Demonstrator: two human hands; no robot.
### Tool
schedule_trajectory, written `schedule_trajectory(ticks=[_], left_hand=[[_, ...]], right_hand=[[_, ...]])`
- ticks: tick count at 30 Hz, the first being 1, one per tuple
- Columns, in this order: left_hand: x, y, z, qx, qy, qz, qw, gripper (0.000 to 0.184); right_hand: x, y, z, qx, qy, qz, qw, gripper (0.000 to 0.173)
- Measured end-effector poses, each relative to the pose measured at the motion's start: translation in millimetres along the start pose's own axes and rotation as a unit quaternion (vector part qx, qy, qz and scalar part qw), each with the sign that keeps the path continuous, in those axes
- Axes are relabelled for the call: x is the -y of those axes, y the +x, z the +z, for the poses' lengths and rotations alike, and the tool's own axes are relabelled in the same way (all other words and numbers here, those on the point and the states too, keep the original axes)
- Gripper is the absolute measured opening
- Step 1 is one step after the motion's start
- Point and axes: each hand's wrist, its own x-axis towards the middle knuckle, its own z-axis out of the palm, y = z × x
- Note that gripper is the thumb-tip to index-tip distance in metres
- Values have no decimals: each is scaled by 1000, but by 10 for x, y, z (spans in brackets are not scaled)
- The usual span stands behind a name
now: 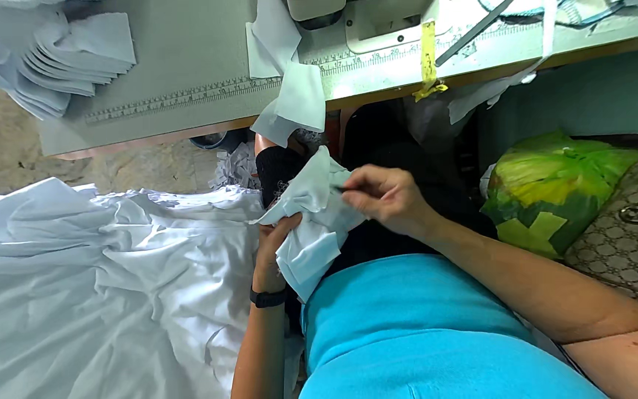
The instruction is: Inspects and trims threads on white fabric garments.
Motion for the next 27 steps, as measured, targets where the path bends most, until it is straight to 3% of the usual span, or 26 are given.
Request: schedule_trajectory(ticks=[3,6,10,13,15,18,20,23,24,26,27], left_hand=[[26,-37,-114,-9,-20,-21,1000,17],[20,-48,-159,-17,-35,-24,999,19],[8,-47,-124,-12,-26,-28,999,23],[9,-53,-57,-5,-26,-32,999,21],[36,-49,-76,1,-48,-32,998,18],[60,-46,-111,-2,-54,-35,998,16],[58,-36,-106,6,-43,-30,999,20],[28,-11,-88,12,-25,-36,999,23],[29,2,-89,12,-24,-35,999,23],[44,8,-94,18,-24,-31,999,23],[41,5,-80,25,-22,-25,999,23]], right_hand=[[45,74,-81,-81,82,129,985,10],[3,66,-78,-52,57,142,987,18],[-112,64,55,31,-80,66,994,25],[-291,47,143,47,-198,-62,977,15],[-192,13,112,78,-210,-84,971,15],[108,-40,-41,187,-33,-72,979,15],[215,-18,-205,283,127,-26,950,14],[217,37,-386,394,178,14,902,24],[235,53,-371,368,145,9,918,23],[234,102,-221,237,-18,-54,970,17],[181,139,-137,190,-129,-103,968,23]])
